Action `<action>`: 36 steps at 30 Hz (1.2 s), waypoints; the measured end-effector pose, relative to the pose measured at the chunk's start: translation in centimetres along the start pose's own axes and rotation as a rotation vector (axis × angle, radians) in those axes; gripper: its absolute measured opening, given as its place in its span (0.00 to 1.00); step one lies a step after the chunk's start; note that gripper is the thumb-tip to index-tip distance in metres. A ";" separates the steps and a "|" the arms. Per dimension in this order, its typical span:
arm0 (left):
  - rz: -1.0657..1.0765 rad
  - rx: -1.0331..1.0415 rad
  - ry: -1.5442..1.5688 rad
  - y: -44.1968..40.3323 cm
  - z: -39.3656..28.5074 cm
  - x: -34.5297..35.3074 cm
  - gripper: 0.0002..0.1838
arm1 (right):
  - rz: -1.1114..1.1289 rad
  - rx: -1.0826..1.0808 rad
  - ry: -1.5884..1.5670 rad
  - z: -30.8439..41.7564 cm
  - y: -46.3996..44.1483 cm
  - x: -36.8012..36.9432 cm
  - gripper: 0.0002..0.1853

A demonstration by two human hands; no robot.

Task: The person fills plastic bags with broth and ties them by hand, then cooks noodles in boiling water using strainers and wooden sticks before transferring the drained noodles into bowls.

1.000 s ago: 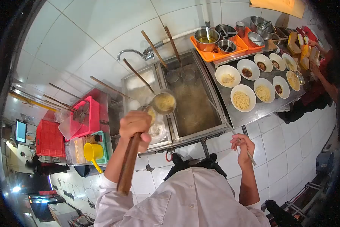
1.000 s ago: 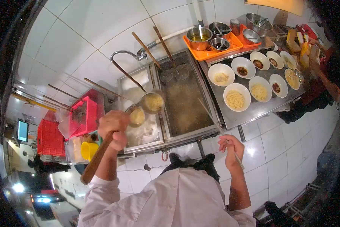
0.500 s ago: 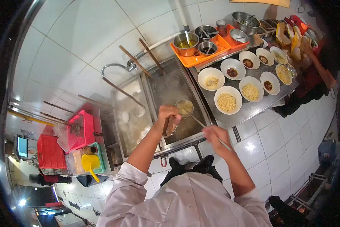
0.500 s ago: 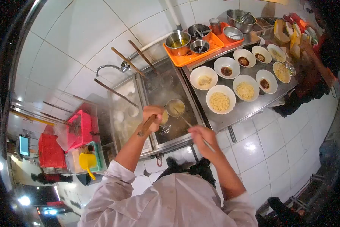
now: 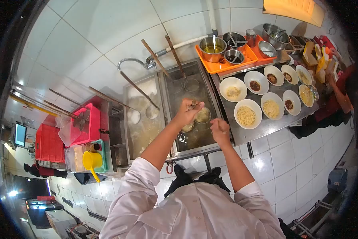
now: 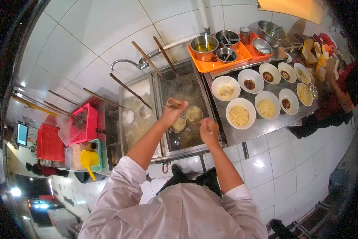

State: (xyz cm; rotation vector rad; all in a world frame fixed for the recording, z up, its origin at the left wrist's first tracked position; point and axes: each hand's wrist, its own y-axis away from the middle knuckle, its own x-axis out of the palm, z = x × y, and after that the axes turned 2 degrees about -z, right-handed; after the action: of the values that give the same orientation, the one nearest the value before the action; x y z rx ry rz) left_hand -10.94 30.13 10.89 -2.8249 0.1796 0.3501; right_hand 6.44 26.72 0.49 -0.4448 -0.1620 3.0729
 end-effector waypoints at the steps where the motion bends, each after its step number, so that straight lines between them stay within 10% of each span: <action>1: 0.003 -0.130 0.035 0.0 -0.3 -0.1 0.28 | 0.003 -0.006 0.002 0.5 0.0 -0.1 0.16; 3: 0.014 -0.207 0.004 -0.2 -0.8 -0.5 0.28 | 0.154 0.338 -0.315 1.4 0.2 0.1 0.17; 7: -0.040 -0.349 -0.011 -0.2 -1.3 -0.4 0.28 | 0.030 -0.007 -0.044 -1.3 0.4 1.0 0.17; 9: -0.050 -0.327 -0.052 -0.6 -0.2 -0.3 0.28 | 0.100 0.385 -0.113 3.5 0.5 -1.4 0.16; 16: 0.047 -0.240 -0.168 -1.2 1.8 0.5 0.26 | 0.157 -0.039 -0.038 5.9 3.2 2.0 0.16; 36: -0.158 0.113 -0.239 1.0 0.1 1.4 0.29 | 0.049 0.032 -0.040 1.2 4.2 5.2 0.18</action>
State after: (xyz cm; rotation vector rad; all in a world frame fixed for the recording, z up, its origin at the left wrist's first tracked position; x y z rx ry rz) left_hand -9.82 29.11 10.15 -2.6367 -0.0713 0.6158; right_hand 1.03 22.64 -0.34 -0.3914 -0.1038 3.1287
